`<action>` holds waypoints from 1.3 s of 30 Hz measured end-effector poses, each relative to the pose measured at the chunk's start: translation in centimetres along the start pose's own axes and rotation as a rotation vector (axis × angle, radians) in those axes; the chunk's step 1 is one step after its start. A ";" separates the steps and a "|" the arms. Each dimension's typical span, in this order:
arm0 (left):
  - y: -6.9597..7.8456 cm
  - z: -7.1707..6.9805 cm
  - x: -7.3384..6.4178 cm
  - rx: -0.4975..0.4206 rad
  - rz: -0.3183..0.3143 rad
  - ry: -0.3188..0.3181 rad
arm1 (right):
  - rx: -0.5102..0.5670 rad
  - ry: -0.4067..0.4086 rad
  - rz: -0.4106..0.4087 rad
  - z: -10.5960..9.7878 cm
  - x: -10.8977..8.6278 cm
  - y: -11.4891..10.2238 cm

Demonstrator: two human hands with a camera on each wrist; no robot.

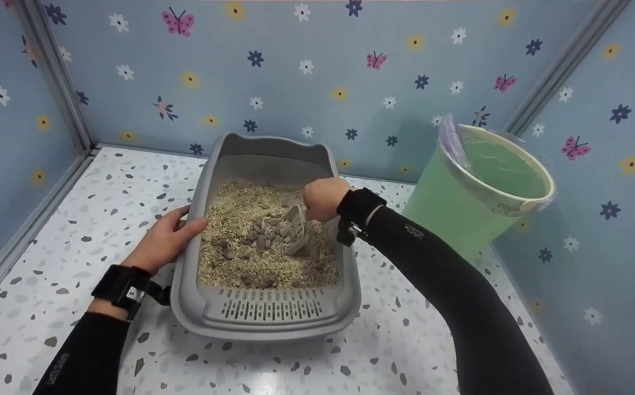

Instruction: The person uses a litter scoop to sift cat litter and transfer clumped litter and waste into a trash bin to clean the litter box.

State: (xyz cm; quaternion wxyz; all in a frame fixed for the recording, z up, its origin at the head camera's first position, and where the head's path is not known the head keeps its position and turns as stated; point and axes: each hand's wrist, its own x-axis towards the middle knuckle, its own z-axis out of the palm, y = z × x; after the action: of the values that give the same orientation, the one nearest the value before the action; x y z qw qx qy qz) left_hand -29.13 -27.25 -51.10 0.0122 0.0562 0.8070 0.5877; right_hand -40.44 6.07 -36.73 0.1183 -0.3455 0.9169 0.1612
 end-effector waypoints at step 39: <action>-0.4 0.1 0.1 0.011 0.003 0.008 | 0.525 0.125 0.037 7.1 4.5 -6.4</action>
State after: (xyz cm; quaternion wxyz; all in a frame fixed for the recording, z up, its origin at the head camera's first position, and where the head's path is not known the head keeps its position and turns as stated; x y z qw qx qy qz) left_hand -29.21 -27.26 -51.52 0.0075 0.0551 0.8103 0.5834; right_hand -38.69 1.48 -46.08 0.1441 -0.2952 0.9390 -0.1016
